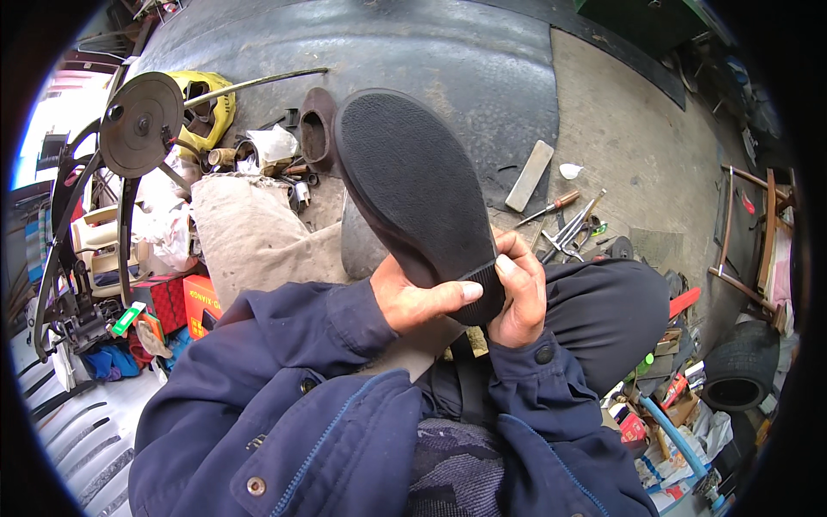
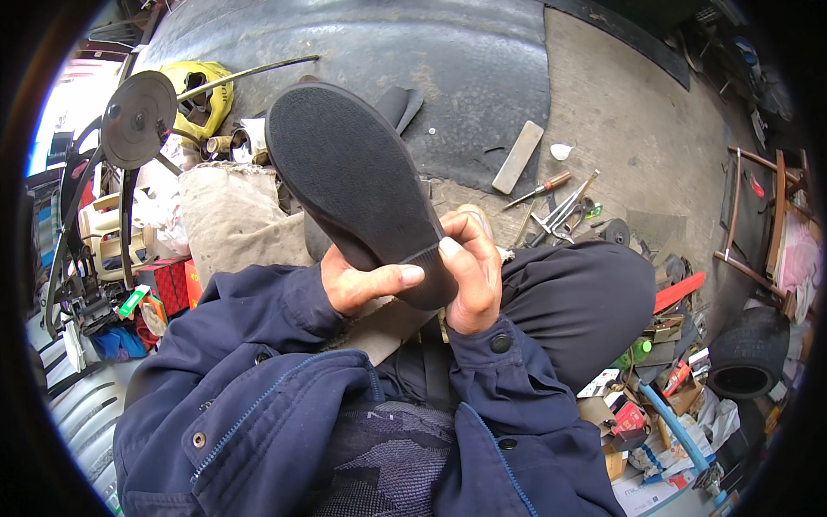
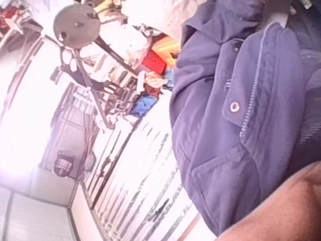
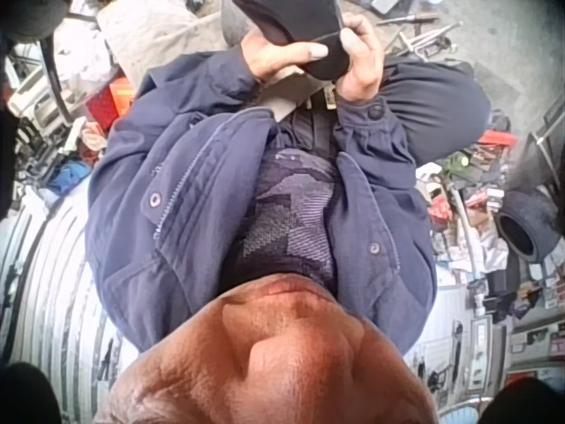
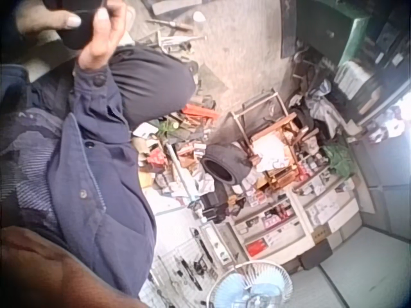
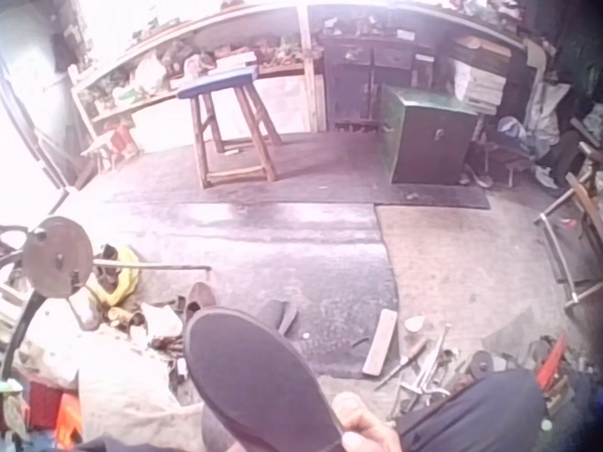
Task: The person applies glue to a black shoe sole and presses it onto a shoe upper, repeatedly checking the bond. The person then handles a power adapter and a smartphone before placing them in a bag.
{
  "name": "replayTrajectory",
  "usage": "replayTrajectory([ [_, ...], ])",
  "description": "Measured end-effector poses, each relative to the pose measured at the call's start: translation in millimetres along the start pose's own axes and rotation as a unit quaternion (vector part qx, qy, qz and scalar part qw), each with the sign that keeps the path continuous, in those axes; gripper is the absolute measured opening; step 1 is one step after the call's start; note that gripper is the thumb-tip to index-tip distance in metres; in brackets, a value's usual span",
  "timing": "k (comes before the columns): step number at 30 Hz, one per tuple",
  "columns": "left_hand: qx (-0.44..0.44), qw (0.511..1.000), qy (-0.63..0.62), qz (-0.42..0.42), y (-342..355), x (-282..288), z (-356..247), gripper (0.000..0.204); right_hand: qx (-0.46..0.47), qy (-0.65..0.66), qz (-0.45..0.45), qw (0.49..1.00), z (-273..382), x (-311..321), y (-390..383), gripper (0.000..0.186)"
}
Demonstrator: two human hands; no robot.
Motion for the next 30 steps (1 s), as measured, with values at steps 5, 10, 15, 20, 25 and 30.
replayTrajectory([
  [5, 0.006, 1.0, 0.031, -0.003, 1, 0, 0, 0.045, -0.025, 0.009, -0.002, 1.0, -5, 1, 1, 0.028],
  [10, 0.014, 1.0, 0.027, 0.0, 1, 0, 3, 0.047, -0.064, 0.07, 0.02, 0.995, -13, 5, 0, 0.026],
  [15, -0.08, 0.995, 0.057, 0.028, 8, -1, 4, 0.057, -0.057, -0.004, -0.012, 0.998, -23, 9, 3, 0.037],
  [20, -0.057, 0.997, 0.038, 0.02, 6, 1, 10, 0.058, -0.052, 0.014, -0.005, 0.999, -31, 7, 7, 0.039],
  [25, -0.04, 0.999, 0.032, 0.013, 5, 5, 12, 0.044, -0.053, 0.042, -0.015, 0.998, -26, 3, 5, 0.036],
  [30, -0.054, 0.996, 0.07, 0.013, 4, 6, 13, 0.028, -0.061, 0.106, -0.023, 0.992, -23, 1, 2, 0.024],
])
Point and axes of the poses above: each hand's wrist, its own y-axis towards the middle knuckle, its own x-axis out of the back of the hand, z = x × y, the point moved 4 cm from there along y, towards the middle knuckle, and after that the axes turned 15 degrees about -y, right-handed, at the moved point
